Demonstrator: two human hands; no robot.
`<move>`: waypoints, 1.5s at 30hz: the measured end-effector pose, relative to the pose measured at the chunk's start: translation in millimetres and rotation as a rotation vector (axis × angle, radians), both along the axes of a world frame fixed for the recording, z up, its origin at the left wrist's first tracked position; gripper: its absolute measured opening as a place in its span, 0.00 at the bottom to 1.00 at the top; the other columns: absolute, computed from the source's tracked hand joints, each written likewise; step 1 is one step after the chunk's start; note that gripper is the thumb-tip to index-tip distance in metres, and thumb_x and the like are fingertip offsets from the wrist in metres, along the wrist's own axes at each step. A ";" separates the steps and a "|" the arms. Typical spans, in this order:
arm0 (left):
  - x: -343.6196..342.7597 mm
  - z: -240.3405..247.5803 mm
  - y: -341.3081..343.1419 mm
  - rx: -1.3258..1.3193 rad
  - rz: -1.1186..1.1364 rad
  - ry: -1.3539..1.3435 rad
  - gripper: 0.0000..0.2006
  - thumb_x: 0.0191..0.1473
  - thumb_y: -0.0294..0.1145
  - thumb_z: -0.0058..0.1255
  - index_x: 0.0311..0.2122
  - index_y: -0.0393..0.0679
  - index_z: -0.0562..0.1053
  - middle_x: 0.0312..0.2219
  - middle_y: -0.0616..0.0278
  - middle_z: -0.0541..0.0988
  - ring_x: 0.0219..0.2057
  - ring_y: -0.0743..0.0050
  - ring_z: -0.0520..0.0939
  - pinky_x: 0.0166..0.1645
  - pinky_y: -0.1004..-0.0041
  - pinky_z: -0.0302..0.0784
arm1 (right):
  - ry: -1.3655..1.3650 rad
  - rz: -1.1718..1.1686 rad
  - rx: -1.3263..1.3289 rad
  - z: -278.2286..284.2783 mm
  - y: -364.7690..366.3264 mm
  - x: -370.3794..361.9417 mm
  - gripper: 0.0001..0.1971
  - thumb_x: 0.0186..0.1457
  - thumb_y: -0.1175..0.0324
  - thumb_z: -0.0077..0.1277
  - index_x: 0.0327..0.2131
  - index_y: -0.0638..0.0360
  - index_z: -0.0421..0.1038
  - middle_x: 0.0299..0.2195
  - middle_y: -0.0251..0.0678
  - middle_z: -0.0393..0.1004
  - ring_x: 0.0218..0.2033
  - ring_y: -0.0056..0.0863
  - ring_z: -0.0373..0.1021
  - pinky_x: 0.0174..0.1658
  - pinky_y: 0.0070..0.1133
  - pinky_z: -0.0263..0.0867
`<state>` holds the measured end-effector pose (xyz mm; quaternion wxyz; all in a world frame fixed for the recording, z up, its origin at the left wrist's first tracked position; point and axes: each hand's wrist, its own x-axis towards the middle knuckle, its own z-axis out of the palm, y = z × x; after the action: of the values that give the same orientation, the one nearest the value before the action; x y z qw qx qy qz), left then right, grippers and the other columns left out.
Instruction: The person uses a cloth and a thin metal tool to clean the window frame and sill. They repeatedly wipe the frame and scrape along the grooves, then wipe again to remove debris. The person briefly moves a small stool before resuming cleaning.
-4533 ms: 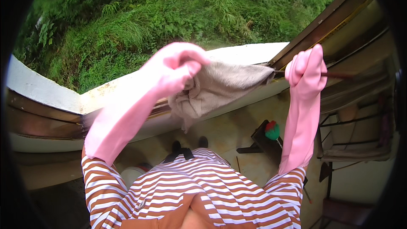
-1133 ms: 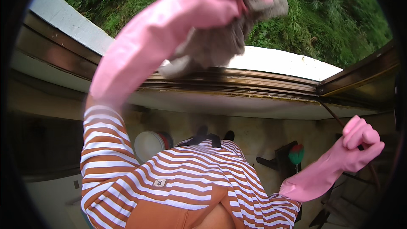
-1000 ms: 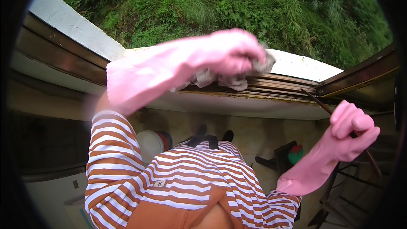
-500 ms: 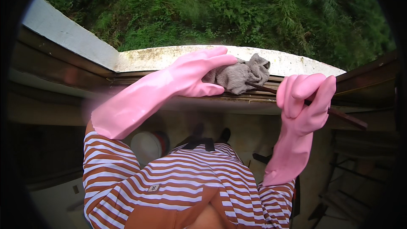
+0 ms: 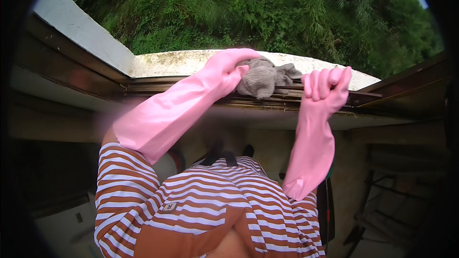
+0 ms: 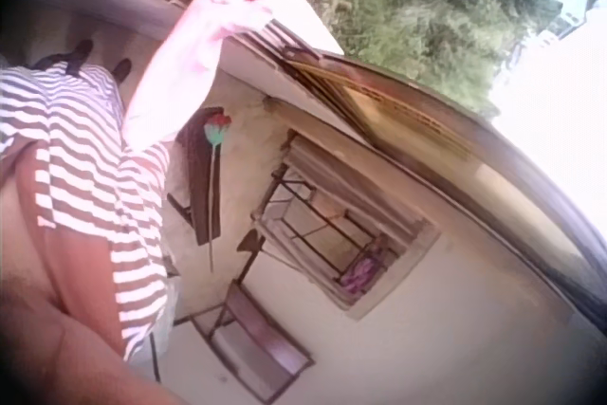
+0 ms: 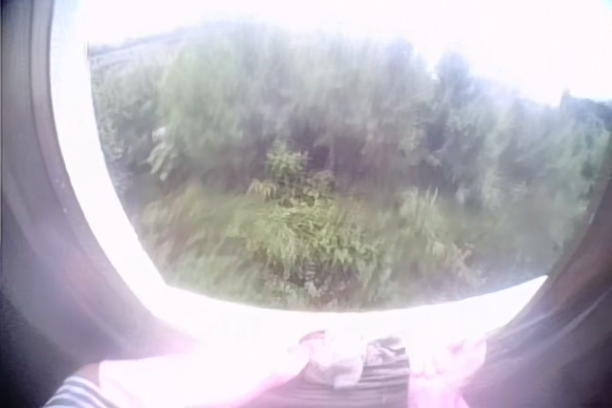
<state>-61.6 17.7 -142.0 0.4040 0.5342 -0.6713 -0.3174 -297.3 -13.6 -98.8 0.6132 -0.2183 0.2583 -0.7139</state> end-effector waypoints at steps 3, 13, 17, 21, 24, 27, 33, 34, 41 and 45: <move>10.6 -2.5 1.9 0.066 0.103 0.135 0.17 0.69 0.20 0.45 0.58 0.43 0.79 0.47 0.54 0.86 0.48 0.70 0.85 0.55 0.72 0.80 | -0.154 0.001 0.110 -12.0 3.7 31.7 0.30 0.77 0.49 0.39 0.17 0.44 0.57 0.08 0.22 0.46 0.08 0.20 0.38 0.11 0.22 0.37; 35.5 130.6 -47.6 -0.243 0.122 0.625 0.18 0.66 0.30 0.49 0.58 0.36 0.77 0.47 0.55 0.85 0.47 0.67 0.85 0.57 0.66 0.82 | -0.868 0.067 -0.133 66.4 -58.2 9.7 0.21 0.58 0.67 0.42 0.11 0.40 0.54 0.08 0.16 0.47 0.09 0.16 0.37 0.14 0.20 0.36; 38.6 214.3 -0.4 -0.195 0.236 0.261 0.12 0.67 0.22 0.55 0.54 0.39 0.78 0.43 0.53 0.85 0.36 0.72 0.84 0.40 0.76 0.85 | -0.296 0.094 -0.664 95.4 -50.2 -39.4 0.21 0.61 0.65 0.37 0.13 0.41 0.60 0.09 0.15 0.50 0.12 0.18 0.40 0.21 0.21 0.42; 107.4 174.8 17.7 -0.388 0.107 -0.481 0.12 0.70 0.22 0.49 0.49 0.42 0.84 0.45 0.59 0.87 0.48 0.71 0.85 0.54 0.74 0.83 | -0.148 0.375 -0.856 83.8 -34.3 -63.1 0.24 0.73 0.61 0.31 0.18 0.39 0.52 0.12 0.15 0.53 0.13 0.17 0.47 0.26 0.20 0.49; 101.1 122.2 38.9 -0.123 0.034 -0.816 0.14 0.66 0.34 0.58 0.53 0.45 0.82 0.46 0.53 0.86 0.48 0.52 0.85 0.57 0.60 0.83 | -0.140 0.406 -0.845 71.0 -16.1 -58.6 0.26 0.79 0.54 0.29 0.20 0.39 0.47 0.12 0.16 0.53 0.12 0.16 0.47 0.24 0.18 0.51; 76.3 72.2 40.4 0.159 -0.082 -0.820 0.20 0.61 0.30 0.62 0.58 0.47 0.77 0.52 0.49 0.82 0.55 0.43 0.81 0.62 0.57 0.78 | -0.137 0.375 -0.759 52.4 -16.0 -62.5 0.27 0.80 0.54 0.29 0.20 0.39 0.46 0.11 0.15 0.52 0.11 0.15 0.46 0.23 0.18 0.52; 99.1 68.3 19.9 0.140 -0.465 -0.633 0.30 0.49 0.18 0.65 0.60 0.47 0.75 0.54 0.50 0.79 0.55 0.45 0.79 0.59 0.59 0.78 | -0.091 0.130 -0.488 41.9 6.3 -87.3 0.27 0.79 0.53 0.31 0.19 0.39 0.48 0.09 0.16 0.51 0.09 0.16 0.43 0.20 0.18 0.46; 97.3 66.5 18.0 0.138 -0.478 -0.672 0.29 0.49 0.17 0.64 0.58 0.47 0.76 0.54 0.51 0.79 0.53 0.48 0.80 0.57 0.61 0.79 | -0.113 0.195 -0.534 37.2 5.6 -95.7 0.27 0.79 0.54 0.31 0.19 0.38 0.47 0.08 0.16 0.51 0.08 0.16 0.43 0.21 0.18 0.46; 5.8 101.1 5.8 0.881 0.051 -0.258 0.07 0.56 0.34 0.58 0.33 0.43 0.78 0.22 0.63 0.74 0.27 0.67 0.79 0.31 0.66 0.74 | 0.029 -0.216 -0.208 34.2 12.5 -111.0 0.27 0.79 0.58 0.31 0.20 0.38 0.42 0.09 0.15 0.41 0.10 0.16 0.33 0.21 0.18 0.40; 9.0 58.5 -22.8 0.109 -0.671 -0.570 0.03 0.54 0.29 0.57 0.31 0.42 0.77 0.26 0.56 0.76 0.28 0.58 0.80 0.30 0.59 0.75 | -0.116 -0.001 -0.369 22.6 18.5 -123.4 0.26 0.78 0.61 0.31 0.20 0.39 0.40 0.11 0.16 0.40 0.12 0.15 0.33 0.21 0.18 0.38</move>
<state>-52.6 -5.0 -83.5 0.0486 0.3735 -0.8745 -0.3056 -420.7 4.9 -76.2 0.5764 -0.2855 0.0873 -0.7607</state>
